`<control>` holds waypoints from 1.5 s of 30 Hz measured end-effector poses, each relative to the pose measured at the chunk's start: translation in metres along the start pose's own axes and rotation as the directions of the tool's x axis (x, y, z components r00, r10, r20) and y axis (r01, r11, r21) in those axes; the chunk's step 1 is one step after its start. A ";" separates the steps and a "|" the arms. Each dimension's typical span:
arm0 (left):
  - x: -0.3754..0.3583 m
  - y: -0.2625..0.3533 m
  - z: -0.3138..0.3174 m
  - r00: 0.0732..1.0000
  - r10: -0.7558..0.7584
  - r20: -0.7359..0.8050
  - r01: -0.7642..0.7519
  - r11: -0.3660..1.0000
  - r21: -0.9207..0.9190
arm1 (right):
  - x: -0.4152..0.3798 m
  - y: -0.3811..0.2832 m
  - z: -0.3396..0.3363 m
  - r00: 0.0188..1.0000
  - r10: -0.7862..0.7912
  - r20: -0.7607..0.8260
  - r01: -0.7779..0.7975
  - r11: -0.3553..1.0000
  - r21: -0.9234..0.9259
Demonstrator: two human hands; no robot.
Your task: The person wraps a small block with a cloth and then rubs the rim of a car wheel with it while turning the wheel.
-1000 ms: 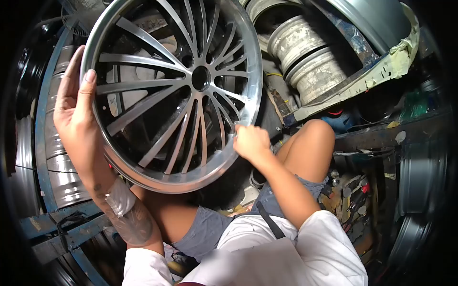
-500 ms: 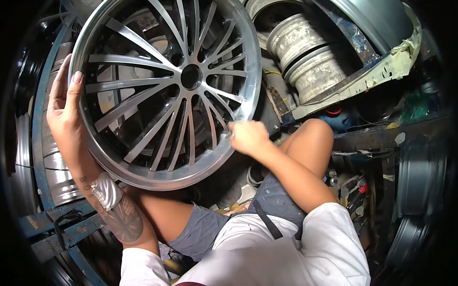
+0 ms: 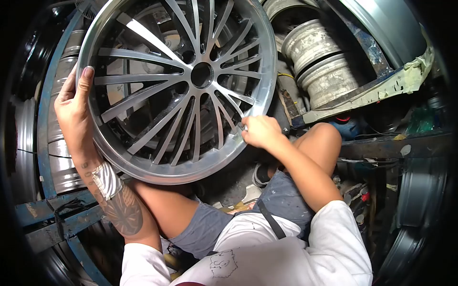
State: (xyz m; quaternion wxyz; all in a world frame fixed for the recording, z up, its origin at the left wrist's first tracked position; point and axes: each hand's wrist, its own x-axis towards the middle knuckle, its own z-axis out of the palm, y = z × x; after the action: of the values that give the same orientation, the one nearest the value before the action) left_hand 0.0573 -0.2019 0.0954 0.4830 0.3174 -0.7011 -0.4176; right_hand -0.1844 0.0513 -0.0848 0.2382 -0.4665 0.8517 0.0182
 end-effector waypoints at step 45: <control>0.008 0.000 0.005 0.998 -0.053 0.035 0.057 0.990 -0.129 | -0.022 -0.040 0.028 0.999 -0.049 0.009 0.050 0.993 -0.108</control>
State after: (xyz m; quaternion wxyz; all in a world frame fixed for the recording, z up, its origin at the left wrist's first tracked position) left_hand 0.0503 -0.2071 0.0980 0.4796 0.2979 -0.6709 -0.4807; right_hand -0.1310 0.0530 -0.0929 0.2155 -0.4996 0.8369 0.0598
